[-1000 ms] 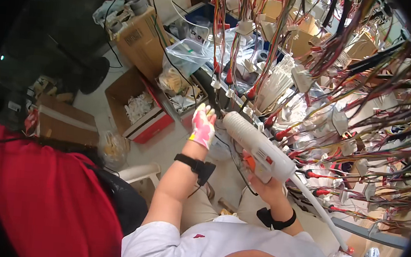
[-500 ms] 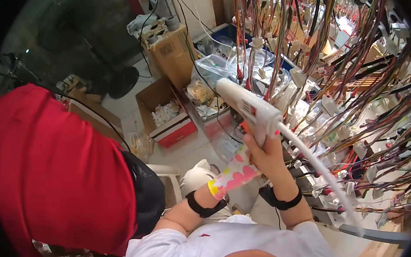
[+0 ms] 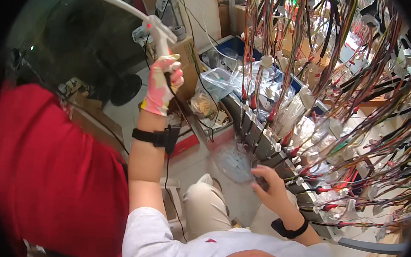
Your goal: The person applies glue to wire connectors using a glue gun, sets the gun aside, and then receives and handles a piece of bread.
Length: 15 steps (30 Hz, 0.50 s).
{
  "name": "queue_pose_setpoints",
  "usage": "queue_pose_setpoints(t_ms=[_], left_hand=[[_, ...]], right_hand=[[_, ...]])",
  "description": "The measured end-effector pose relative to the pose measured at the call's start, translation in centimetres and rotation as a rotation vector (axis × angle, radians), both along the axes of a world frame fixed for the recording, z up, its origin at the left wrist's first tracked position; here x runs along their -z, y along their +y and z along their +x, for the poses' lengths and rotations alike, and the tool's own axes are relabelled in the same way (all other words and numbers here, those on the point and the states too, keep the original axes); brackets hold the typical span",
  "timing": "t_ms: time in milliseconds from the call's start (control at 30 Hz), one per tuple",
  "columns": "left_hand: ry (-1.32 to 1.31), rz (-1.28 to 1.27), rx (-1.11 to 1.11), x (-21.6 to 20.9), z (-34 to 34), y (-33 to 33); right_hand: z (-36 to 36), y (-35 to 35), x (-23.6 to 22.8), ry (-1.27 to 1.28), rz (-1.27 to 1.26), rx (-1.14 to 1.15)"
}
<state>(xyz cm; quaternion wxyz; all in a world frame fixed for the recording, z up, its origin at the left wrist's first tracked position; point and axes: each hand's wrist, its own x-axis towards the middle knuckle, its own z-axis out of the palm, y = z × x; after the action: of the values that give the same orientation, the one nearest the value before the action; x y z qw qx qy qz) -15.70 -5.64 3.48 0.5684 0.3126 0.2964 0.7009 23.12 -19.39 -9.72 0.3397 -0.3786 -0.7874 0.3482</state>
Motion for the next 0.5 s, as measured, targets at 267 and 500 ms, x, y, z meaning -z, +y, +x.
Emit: queue_pose_setpoints(t_ms=[267,500], left_hand=[[0.039,-0.105,-0.136,0.5,-10.7,10.2],[0.134,-0.169,-0.172,2.9,-15.0,15.8]], right_hand=[[-1.2,1.9,3.9,0.065,-0.118,-0.030],[-2.4,3.8,7.0,0.033,-0.225,-0.015]])
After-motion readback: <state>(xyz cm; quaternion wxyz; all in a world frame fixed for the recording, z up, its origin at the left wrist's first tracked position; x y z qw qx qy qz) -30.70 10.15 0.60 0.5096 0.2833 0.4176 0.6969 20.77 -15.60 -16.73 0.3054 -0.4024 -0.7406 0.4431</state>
